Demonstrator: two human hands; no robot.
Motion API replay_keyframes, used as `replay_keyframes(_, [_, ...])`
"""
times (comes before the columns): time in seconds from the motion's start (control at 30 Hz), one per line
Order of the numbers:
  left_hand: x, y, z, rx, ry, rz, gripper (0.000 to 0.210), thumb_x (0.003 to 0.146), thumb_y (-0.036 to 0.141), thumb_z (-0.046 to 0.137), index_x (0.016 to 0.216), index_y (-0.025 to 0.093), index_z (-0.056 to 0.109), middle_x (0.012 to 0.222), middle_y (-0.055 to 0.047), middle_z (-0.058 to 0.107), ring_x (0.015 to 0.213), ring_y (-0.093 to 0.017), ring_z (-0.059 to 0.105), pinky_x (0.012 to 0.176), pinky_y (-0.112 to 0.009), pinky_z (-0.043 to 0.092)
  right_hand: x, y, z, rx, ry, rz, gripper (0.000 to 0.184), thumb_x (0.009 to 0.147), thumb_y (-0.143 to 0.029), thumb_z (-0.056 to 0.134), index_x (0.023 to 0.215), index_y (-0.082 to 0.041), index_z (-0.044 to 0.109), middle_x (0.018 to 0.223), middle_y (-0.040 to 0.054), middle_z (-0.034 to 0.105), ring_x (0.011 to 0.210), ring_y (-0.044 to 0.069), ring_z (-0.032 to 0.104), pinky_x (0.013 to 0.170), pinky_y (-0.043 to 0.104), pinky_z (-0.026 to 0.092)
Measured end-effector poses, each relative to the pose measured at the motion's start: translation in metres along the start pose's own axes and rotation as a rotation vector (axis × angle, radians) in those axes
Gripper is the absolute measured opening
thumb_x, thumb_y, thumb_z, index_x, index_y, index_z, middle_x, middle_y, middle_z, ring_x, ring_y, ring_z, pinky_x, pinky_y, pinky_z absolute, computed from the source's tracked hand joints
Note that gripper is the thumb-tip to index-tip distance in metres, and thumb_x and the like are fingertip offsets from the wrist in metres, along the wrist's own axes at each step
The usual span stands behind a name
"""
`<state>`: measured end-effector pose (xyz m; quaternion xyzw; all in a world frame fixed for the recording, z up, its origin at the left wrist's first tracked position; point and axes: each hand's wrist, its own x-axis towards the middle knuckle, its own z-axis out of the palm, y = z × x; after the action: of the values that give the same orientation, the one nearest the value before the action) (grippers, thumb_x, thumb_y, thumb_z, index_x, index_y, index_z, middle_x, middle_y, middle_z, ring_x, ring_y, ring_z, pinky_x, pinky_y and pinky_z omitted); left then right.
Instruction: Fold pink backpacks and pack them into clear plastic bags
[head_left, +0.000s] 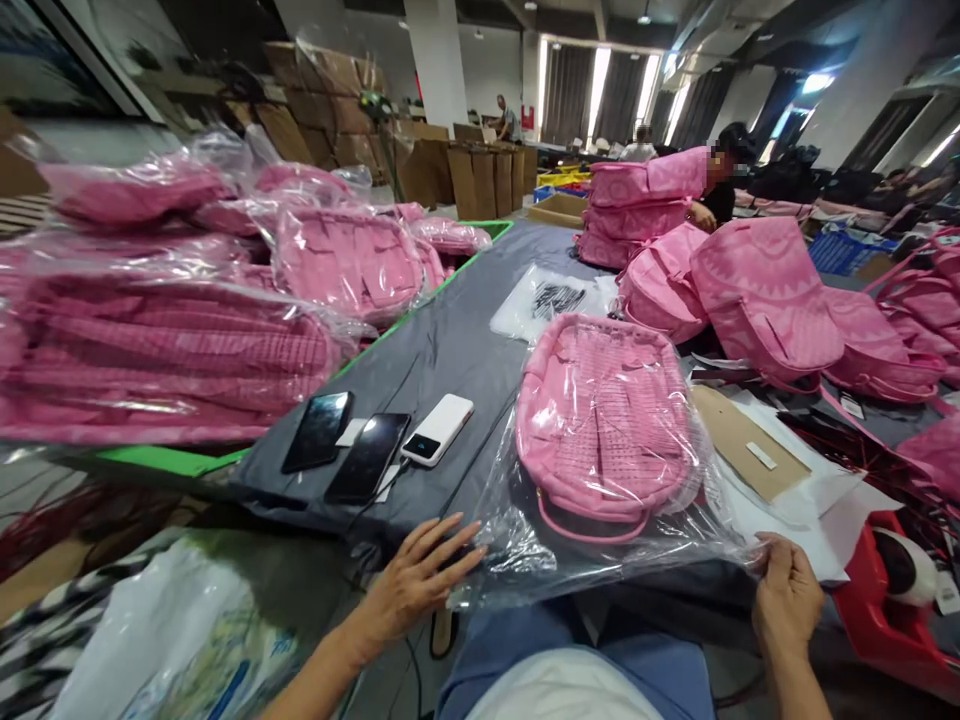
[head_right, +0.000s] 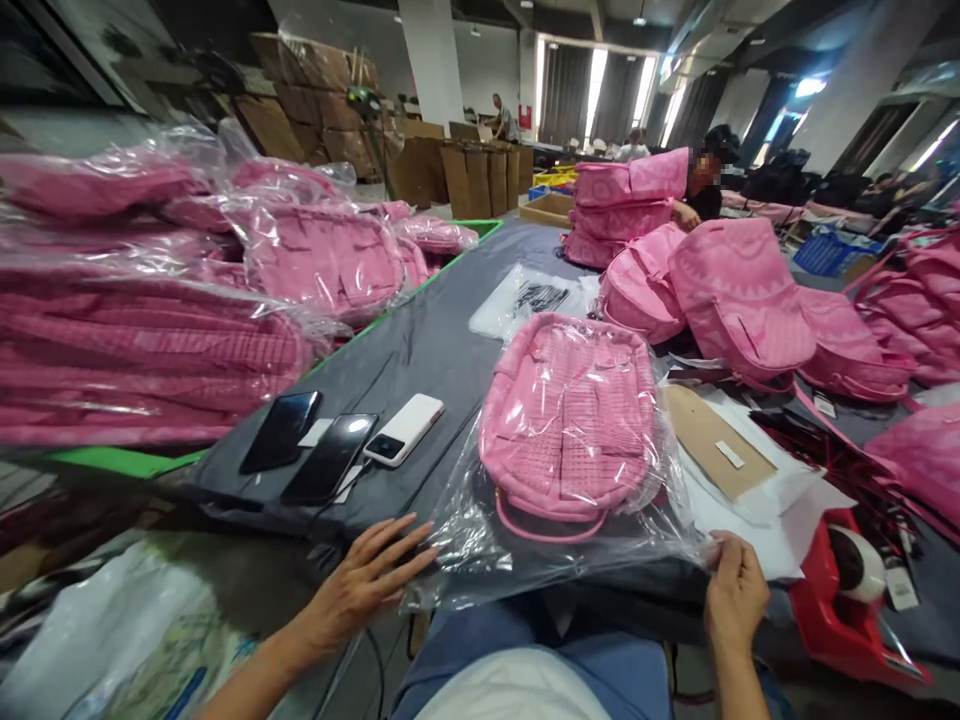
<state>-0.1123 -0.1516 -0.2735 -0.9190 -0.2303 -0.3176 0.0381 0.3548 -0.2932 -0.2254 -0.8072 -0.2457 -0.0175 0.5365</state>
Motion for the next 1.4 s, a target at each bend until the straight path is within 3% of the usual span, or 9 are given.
replay_keyframes(0.1, [-0.001,0.012,0.012,-0.186,0.051,-0.070,0.031,0.102,0.021,0.050,0.125,0.030,0.069,0.122,-0.002,0.076,0.135,-0.021,0.055,0.118,-0.041,0.035,0.001,0.005,0.000,0.027,0.014,0.007,0.077,0.077,-0.090,0.046,0.087,-0.017,0.067,0.065,0.0000,0.058,0.063,0.018,0.052,0.062,0.031,0.041])
replay_keyframes(0.27, [0.016,-0.006,0.024,-0.576,0.030,-0.608,0.053,0.105,0.051,0.036,0.087,0.024,0.078,0.086,-0.003,0.080,0.090,-0.020,0.072,0.103,-0.039,0.049,0.001,0.013,-0.001,0.075,-0.034,0.005,0.071,0.078,-0.086,0.050,0.085,-0.018,0.068,0.059,-0.0024,0.056,0.061,0.017,0.051,0.061,0.030,0.039])
replay_keyframes(0.4, [0.039,-0.013,0.028,-0.570,0.058,-0.886,0.060,0.101,0.061,0.037,0.076,0.021,0.074,0.070,-0.004,0.075,0.077,-0.023,0.071,0.081,-0.037,0.055,0.000,0.005,-0.003,0.065,-0.071,0.049,0.076,0.069,-0.090,0.055,0.083,-0.017,0.070,0.060,-0.0004,0.059,0.061,0.018,0.051,0.060,0.032,0.039])
replay_keyframes(0.5, [0.056,0.008,0.027,-0.179,0.258,-0.781,0.043,0.101,0.052,0.046,0.108,0.019,0.073,0.099,-0.009,0.079,0.098,-0.027,0.070,0.093,-0.042,0.050,-0.002,-0.002,-0.001,0.112,-0.093,0.110,0.081,0.058,-0.095,0.059,0.080,-0.018,0.068,0.057,-0.0015,0.056,0.060,0.018,0.049,0.059,0.032,0.040])
replay_keyframes(0.6, [0.077,0.046,0.025,0.091,0.358,-0.500,0.031,0.101,0.030,0.053,0.128,0.020,0.064,0.118,-0.010,0.075,0.117,-0.026,0.065,0.111,-0.045,0.035,-0.004,-0.006,0.004,0.151,-0.120,0.127,0.081,0.054,-0.097,0.060,0.076,-0.019,0.065,0.055,-0.0029,0.053,0.060,0.017,0.048,0.060,0.031,0.040])
replay_keyframes(0.8, [0.113,0.092,0.034,-0.108,0.256,-0.182,0.039,0.100,0.049,0.052,0.120,0.018,0.067,0.093,-0.006,0.077,0.107,-0.026,0.066,0.118,-0.048,0.024,-0.003,-0.002,0.005,0.167,-0.109,0.131,0.079,0.059,-0.095,0.059,0.078,-0.019,0.064,0.054,-0.0042,0.051,0.059,0.016,0.046,0.060,0.031,0.038])
replay_keyframes(0.97, [0.116,0.085,0.035,-0.173,0.254,-0.197,0.011,0.101,0.028,0.057,0.098,0.021,0.065,0.079,0.002,0.071,0.090,-0.019,0.065,0.112,-0.044,0.028,-0.002,0.005,0.005,0.205,-0.104,0.112,0.074,0.064,-0.091,0.061,0.078,-0.019,0.064,0.055,-0.0047,0.051,0.058,0.015,0.045,0.059,0.030,0.037])
replay_keyframes(1.23, [0.142,0.069,0.028,-0.081,0.230,-0.147,0.018,0.103,0.024,0.053,0.089,0.022,0.063,0.075,0.004,0.068,0.085,-0.017,0.062,0.106,-0.042,0.031,-0.004,0.004,0.001,0.192,-0.051,0.038,0.067,0.075,-0.085,0.060,0.084,-0.019,0.066,0.060,-0.0036,0.055,0.060,0.015,0.050,0.063,0.029,0.043])
replay_keyframes(1.4, [0.163,0.041,0.035,-0.147,0.031,-0.241,0.020,0.102,0.024,0.054,0.084,0.022,0.063,0.079,0.002,0.069,0.085,-0.019,0.060,0.099,-0.042,0.035,0.001,0.002,0.015,0.290,-0.004,0.041,0.064,0.077,-0.081,0.061,0.090,-0.019,0.067,0.066,-0.0027,0.058,0.058,0.013,0.052,0.055,0.026,0.044])
